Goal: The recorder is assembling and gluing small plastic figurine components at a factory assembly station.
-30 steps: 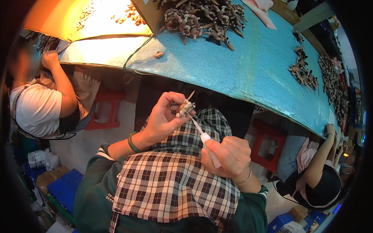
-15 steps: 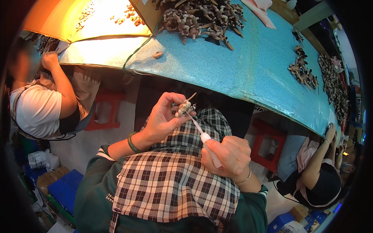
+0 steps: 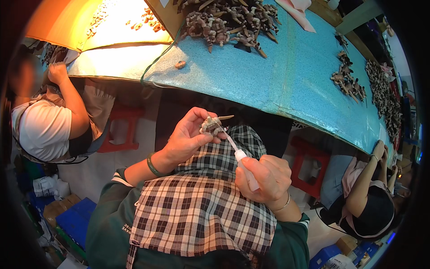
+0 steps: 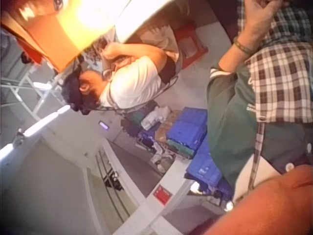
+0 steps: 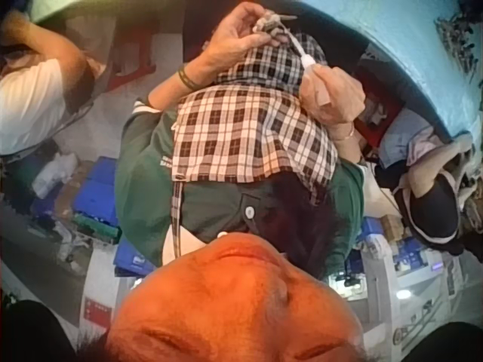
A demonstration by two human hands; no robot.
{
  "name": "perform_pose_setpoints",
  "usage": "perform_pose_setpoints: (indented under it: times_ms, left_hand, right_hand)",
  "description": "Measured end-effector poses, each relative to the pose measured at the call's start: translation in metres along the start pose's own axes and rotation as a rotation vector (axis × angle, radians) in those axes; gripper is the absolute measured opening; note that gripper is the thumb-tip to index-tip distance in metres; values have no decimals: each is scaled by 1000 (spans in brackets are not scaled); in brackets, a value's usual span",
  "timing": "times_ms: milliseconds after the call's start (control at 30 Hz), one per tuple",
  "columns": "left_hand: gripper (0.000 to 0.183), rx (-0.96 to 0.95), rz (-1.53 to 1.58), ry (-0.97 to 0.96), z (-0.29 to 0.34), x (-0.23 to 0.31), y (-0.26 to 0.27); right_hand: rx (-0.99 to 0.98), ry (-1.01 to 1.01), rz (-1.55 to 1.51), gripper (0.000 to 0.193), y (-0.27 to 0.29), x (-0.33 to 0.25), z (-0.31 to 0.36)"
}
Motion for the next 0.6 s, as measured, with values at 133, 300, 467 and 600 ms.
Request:
perform_pose_setpoints:
  times_ms: [133,300,467,600]
  left_hand:
    - [34,-15,5,-7,0,-1,0]
    - [35,-29,-11,-17,0,1,-2]
    - [35,-19,-10,-20,0,3,-2]
    - [34,-18,-2,-28,1,3,-2]
  right_hand:
    - [-40,-39,-17,24,-3,3,-1]
    - [-49,-35,-11,24,-4,3,-2]
    - [-57,-30,-14,24,-4,2,-3]
    - [-67,-38,-8,24,-5,1,-2]
Point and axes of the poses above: each hand's wrist, its own z-axis away from the middle knuckle, its own y-axis out of the back of the hand, x = y × z, the point moved 9 cm from there along -z, towards the middle knuckle, and after that the axes turned 15 degrees about y, right-handed, at the moved point
